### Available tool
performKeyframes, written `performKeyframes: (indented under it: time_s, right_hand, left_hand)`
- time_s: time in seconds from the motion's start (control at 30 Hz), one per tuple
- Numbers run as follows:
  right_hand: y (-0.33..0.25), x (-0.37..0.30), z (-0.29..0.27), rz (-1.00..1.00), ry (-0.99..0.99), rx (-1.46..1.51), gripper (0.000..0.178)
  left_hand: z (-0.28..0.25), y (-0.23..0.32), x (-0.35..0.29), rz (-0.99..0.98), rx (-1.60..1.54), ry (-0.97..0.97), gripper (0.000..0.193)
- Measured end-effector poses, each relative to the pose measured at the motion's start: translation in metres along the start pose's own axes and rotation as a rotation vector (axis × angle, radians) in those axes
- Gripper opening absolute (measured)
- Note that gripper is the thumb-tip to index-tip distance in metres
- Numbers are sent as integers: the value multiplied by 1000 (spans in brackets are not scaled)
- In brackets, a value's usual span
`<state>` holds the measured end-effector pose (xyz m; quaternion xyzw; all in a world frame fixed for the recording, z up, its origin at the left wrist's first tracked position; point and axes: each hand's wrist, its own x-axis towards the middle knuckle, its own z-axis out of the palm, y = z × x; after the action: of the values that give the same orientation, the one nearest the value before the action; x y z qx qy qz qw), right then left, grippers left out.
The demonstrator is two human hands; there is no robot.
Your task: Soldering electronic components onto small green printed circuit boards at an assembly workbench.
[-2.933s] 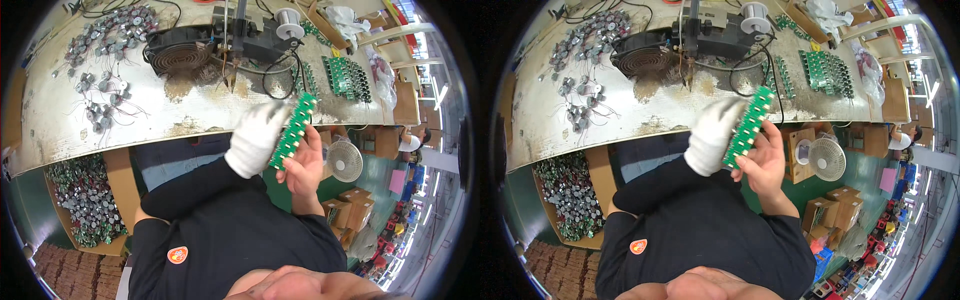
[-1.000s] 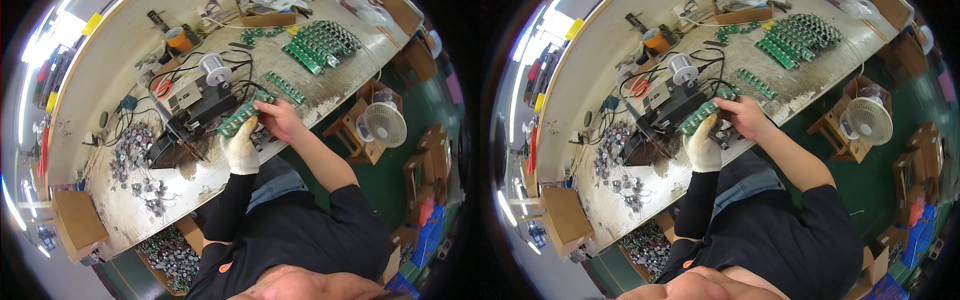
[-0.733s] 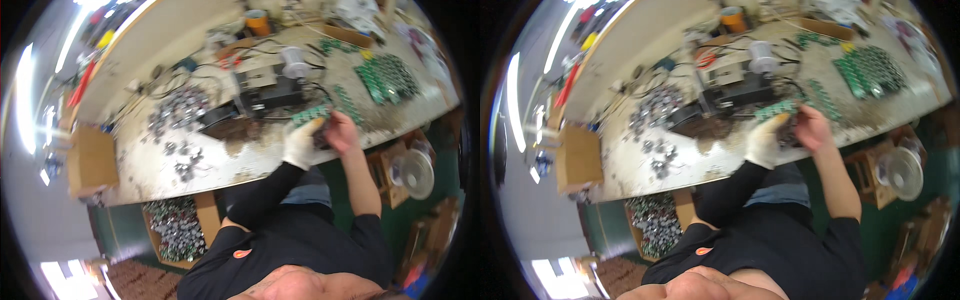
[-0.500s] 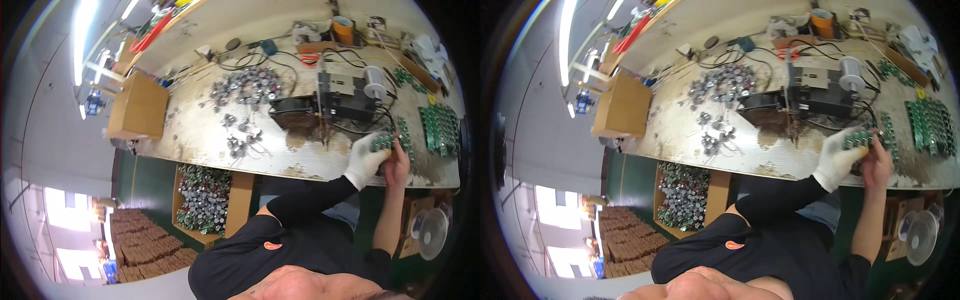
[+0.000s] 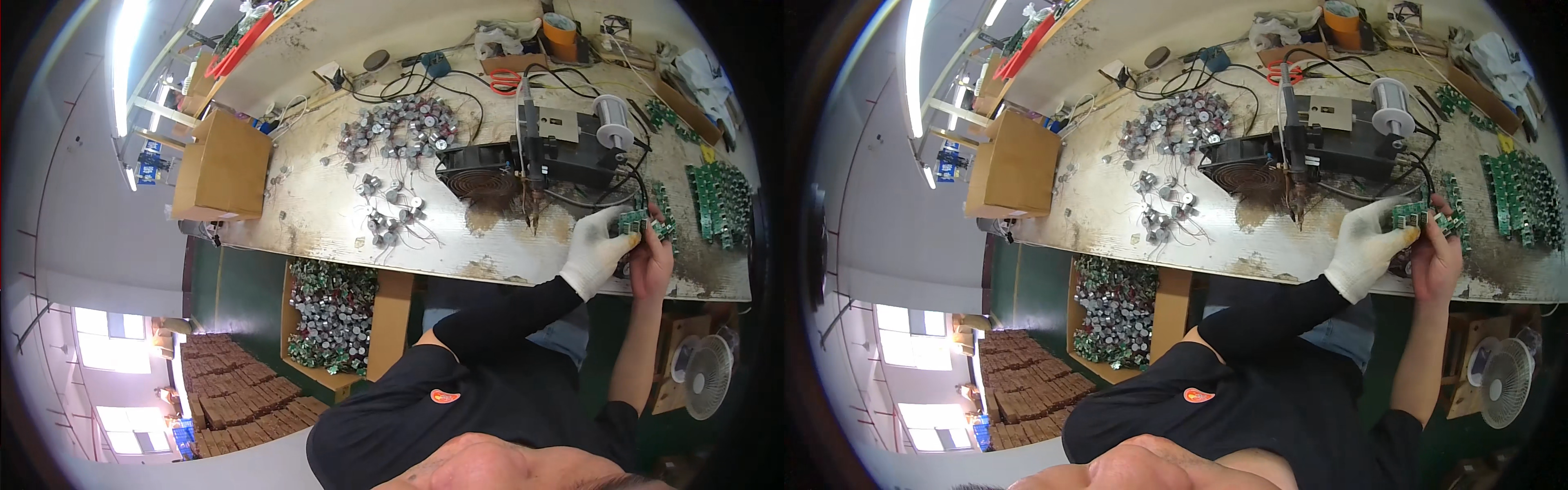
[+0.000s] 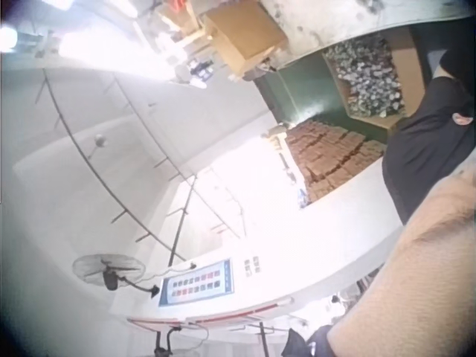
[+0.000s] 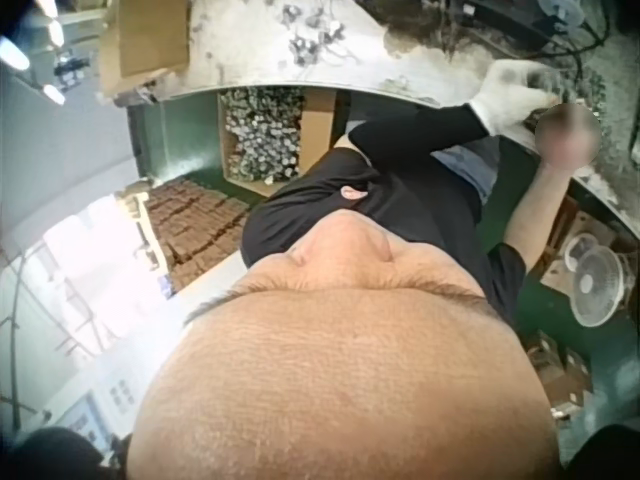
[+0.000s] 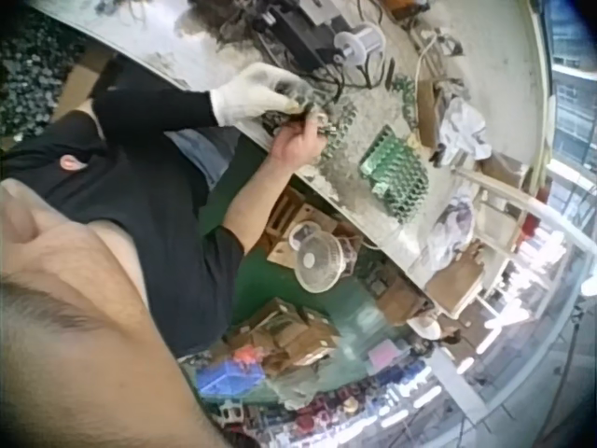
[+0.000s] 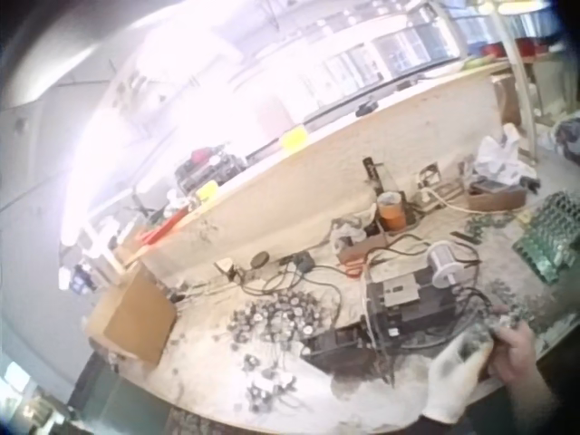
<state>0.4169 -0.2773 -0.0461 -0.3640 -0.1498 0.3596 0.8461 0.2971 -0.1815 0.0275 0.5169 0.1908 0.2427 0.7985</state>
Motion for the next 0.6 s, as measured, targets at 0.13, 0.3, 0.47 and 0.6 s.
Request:
performKeyframes:
  time_s: [0.13,0.3,0.47,0.6]
  right_hand:
    - [3,2,-17,53,41,73,32]
    - [10,10,-34,263,98,317,37]
    - [-1,-1,-9,31,-15,54,34]
    - [-5,5,-14,172,107,124,31]
  left_hand:
    - [-4,-5,-3,53,-84,-26,28]
    - [-4,-15,4,-79,-347,30,23]
    - [-2,-19,3,72,33,48,22]
    - [-2,-28,5,-49,-152,64,24]
